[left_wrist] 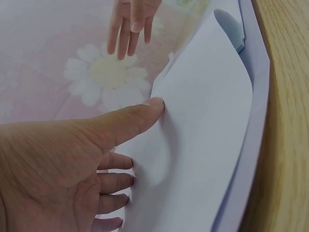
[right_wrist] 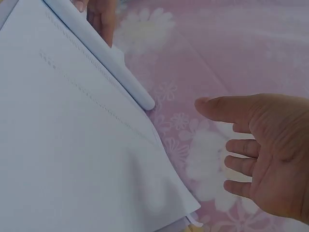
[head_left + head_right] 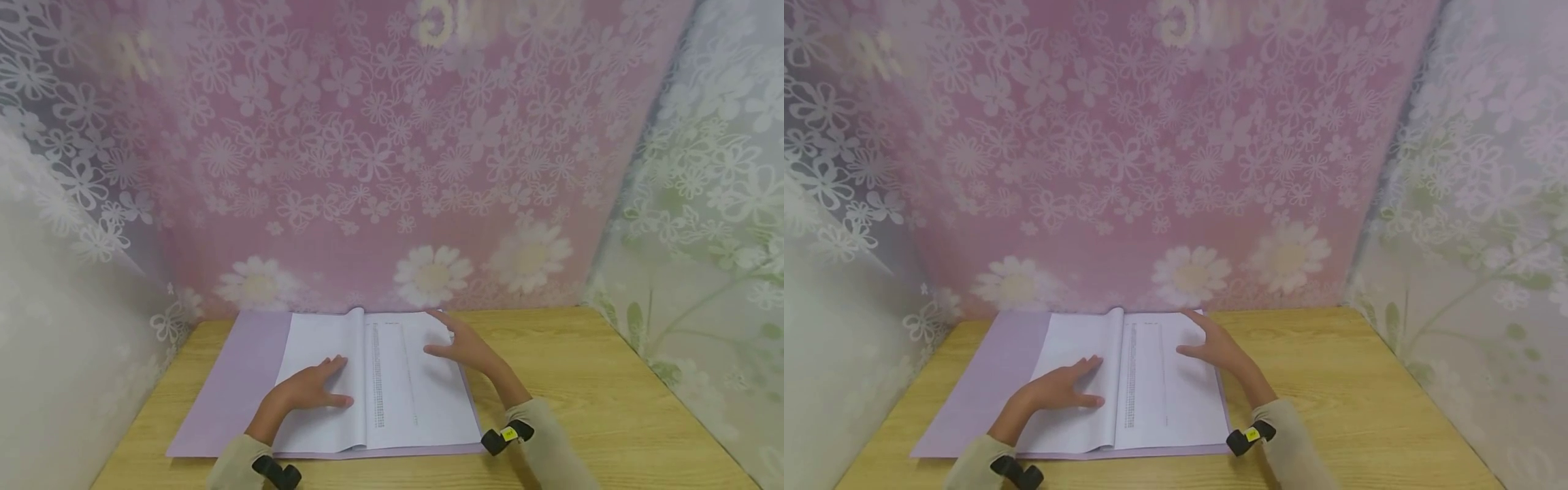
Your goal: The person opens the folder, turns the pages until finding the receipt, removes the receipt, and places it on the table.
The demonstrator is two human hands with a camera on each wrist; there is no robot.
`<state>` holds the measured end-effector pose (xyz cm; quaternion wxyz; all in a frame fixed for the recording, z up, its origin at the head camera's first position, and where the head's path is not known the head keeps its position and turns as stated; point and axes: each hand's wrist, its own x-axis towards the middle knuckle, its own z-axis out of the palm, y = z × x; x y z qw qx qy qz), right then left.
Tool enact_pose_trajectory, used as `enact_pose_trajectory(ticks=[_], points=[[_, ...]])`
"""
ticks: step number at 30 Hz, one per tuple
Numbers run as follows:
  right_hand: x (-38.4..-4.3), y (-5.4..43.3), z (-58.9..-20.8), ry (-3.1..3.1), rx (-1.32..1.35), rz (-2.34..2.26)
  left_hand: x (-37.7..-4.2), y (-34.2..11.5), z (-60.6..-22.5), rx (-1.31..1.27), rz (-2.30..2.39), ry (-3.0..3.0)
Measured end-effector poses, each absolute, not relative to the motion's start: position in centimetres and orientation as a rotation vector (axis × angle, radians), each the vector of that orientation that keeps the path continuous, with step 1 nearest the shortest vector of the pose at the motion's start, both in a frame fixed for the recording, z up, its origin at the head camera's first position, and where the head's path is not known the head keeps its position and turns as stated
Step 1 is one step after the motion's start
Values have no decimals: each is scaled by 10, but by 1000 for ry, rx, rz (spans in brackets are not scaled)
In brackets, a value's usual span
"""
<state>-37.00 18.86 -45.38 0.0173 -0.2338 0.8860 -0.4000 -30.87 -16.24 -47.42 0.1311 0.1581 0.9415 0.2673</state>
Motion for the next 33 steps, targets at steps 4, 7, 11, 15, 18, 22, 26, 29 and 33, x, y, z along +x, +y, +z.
enact_pose_trajectory(ticks=[4,7,11,15,18,22,26,29,33], points=[[-378,198,-459,2801,-693,-1220,-309,-162,-472,435,780,2727],[-384,202,-465,2812,-673,-1229,-309,-162,-471,426,782,2728],[-388,207,-474,2767,-623,-1271,-308,-162,-472,414,787,2716],[-392,210,-482,2762,-578,-1250,-308,-161,-473,405,784,2716],[-393,210,-487,2774,-555,-1212,-308,-162,-473,414,778,2728],[-393,210,-489,2789,-519,-1166,-308,-162,-474,432,783,2730],[-397,213,-490,2765,-525,-1179,-307,-161,-474,429,789,2726],[-404,215,-492,2729,-529,-1219,-307,-161,-472,420,792,2718],[-415,215,-495,2713,-552,-1248,-307,-161,-471,423,785,2714]])
